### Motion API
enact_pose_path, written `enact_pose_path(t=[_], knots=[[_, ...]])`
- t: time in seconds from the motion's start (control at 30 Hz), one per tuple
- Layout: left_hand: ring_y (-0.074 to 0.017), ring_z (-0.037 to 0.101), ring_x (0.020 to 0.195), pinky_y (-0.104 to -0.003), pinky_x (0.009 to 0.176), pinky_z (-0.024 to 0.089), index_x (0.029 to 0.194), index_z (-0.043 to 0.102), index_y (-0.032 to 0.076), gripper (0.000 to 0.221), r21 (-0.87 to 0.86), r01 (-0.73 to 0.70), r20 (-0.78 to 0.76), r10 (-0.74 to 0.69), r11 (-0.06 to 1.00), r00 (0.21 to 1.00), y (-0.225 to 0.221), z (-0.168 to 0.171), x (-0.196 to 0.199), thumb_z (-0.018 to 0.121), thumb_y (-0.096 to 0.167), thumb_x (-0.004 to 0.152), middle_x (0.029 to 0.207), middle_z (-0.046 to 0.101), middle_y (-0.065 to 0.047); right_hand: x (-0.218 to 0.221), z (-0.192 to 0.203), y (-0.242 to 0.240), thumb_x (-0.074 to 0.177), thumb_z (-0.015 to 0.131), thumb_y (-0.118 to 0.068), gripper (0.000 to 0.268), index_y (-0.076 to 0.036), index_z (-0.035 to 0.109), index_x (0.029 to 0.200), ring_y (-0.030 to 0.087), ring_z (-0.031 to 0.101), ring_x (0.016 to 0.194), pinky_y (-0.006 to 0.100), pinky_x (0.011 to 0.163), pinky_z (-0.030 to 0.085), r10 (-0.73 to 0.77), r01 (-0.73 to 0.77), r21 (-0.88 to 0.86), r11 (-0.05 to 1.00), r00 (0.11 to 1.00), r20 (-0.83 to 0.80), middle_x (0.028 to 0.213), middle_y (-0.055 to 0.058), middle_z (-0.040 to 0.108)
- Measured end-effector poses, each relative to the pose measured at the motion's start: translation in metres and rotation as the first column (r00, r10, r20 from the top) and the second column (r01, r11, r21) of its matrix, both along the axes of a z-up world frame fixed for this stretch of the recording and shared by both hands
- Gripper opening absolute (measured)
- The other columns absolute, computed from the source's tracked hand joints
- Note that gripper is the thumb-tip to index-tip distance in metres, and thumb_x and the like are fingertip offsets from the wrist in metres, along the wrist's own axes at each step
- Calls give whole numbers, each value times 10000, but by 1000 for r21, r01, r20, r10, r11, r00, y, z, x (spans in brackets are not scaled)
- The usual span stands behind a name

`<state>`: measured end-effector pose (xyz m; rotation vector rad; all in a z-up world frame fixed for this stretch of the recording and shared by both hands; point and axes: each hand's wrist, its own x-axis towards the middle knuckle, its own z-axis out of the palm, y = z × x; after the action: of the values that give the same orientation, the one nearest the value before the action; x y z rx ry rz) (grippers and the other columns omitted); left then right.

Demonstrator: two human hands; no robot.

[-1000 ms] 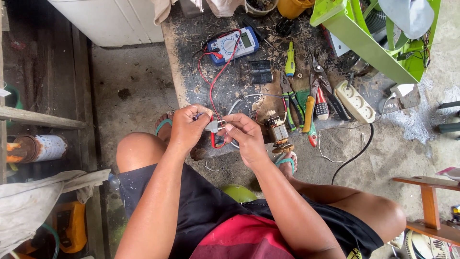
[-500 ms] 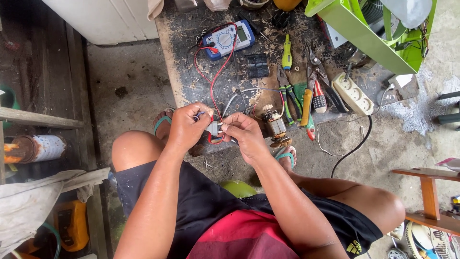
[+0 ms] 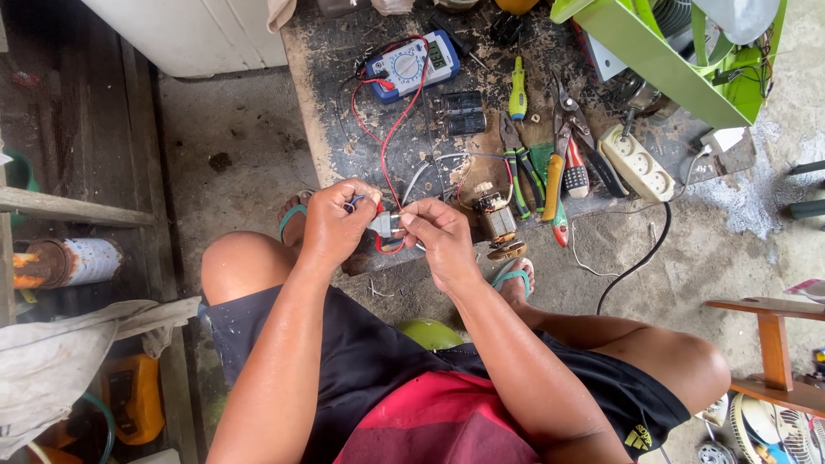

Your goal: Repairing an electric fan motor by testing circuits with a multimeter and connecting wires.

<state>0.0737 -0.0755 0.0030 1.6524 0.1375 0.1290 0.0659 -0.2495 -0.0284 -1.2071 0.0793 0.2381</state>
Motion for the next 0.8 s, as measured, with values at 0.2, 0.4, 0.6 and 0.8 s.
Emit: enact_pose_path(t=[0.2, 0.4, 0.6, 0.8], knots=[[-40, 428, 523, -206, 466, 359, 824, 771, 50, 105, 34, -56, 10, 56, 998, 998, 5, -11, 2, 670, 26, 841, 514, 533, 18, -8, 19, 2, 917, 678, 39, 158, 70, 671, 1072, 130, 643, 595, 208, 550, 535, 0, 0, -4, 1000, 998, 70, 769, 199, 726], [-80, 443, 513, -262, 479, 405, 814, 762, 23, 91, 70, -122, 45, 119, 990, 992, 6, -17, 5, 672, 19, 830, 509, 536, -19, -14, 8, -2, 896, 702, 50, 189, 70, 680, 1083, 149, 646, 601, 226, 574, 546, 41, -44, 48, 998, 997, 68, 793, 245, 738], [-56, 452, 525, -224, 493, 392, 809, 774, 48, 105, 72, -132, 36, 129, 989, 991, 2, -9, 4, 673, 26, 826, 512, 533, 4, -12, 6, 1, 919, 695, 49, 145, 59, 675, 1062, 125, 624, 609, 211, 580, 542, 35, -36, 18, 999, 997, 68, 808, 245, 741], [-59, 435, 527, -232, 485, 382, 799, 767, 31, 114, 54, -124, 44, 121, 991, 992, 0, -5, 4, 661, -4, 819, 507, 533, 2, -11, 6, 3, 937, 694, 32, 119, 46, 673, 1053, 121, 617, 604, 206, 586, 532, 19, -21, 11, 1000, 994, 107, 804, 237, 740]])
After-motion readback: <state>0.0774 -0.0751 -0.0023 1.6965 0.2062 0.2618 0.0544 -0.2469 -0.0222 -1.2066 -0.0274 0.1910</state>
